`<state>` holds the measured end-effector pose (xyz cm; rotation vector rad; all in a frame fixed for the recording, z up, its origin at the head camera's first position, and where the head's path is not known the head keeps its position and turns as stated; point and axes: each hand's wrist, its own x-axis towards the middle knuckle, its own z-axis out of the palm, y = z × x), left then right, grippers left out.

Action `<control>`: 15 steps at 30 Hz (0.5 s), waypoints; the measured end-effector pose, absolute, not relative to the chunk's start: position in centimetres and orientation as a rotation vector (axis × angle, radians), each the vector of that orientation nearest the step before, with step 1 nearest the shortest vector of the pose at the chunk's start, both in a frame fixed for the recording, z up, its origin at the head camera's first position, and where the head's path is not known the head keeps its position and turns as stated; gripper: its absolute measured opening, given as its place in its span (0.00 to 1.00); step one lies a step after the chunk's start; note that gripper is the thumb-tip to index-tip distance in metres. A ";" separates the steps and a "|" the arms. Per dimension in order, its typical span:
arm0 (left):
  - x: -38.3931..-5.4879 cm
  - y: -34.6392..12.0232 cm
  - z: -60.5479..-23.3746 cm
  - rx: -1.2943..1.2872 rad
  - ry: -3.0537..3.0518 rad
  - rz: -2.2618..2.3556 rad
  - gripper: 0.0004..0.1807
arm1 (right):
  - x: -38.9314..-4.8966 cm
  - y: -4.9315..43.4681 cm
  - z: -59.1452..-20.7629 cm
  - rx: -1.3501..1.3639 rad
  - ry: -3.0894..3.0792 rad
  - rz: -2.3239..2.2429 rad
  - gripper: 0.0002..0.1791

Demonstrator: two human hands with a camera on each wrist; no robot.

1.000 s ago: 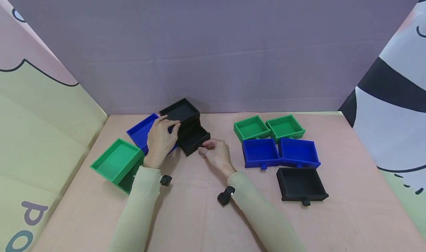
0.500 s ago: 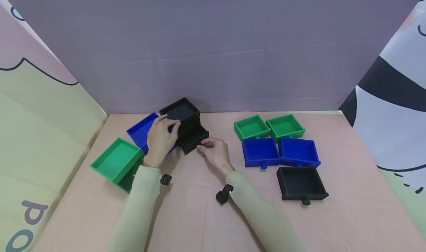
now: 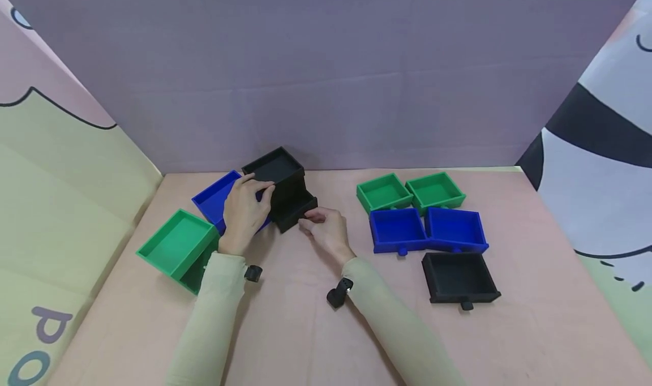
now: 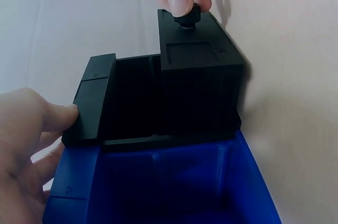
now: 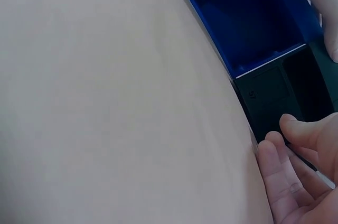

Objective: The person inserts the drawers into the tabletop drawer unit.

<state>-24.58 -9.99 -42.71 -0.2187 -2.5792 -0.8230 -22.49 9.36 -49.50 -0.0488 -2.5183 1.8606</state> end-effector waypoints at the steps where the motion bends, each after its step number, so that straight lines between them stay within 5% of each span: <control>1: -24.6 -10.1 -42.6 -0.214 -2.579 -0.819 0.14 | -22.6 9.3 -49.5 -0.044 -2.513 1.867 0.12; 15: -24.6 -10.0 -42.7 -0.211 -2.578 -0.774 0.13 | -22.9 9.3 -49.4 -0.078 -2.520 1.878 0.12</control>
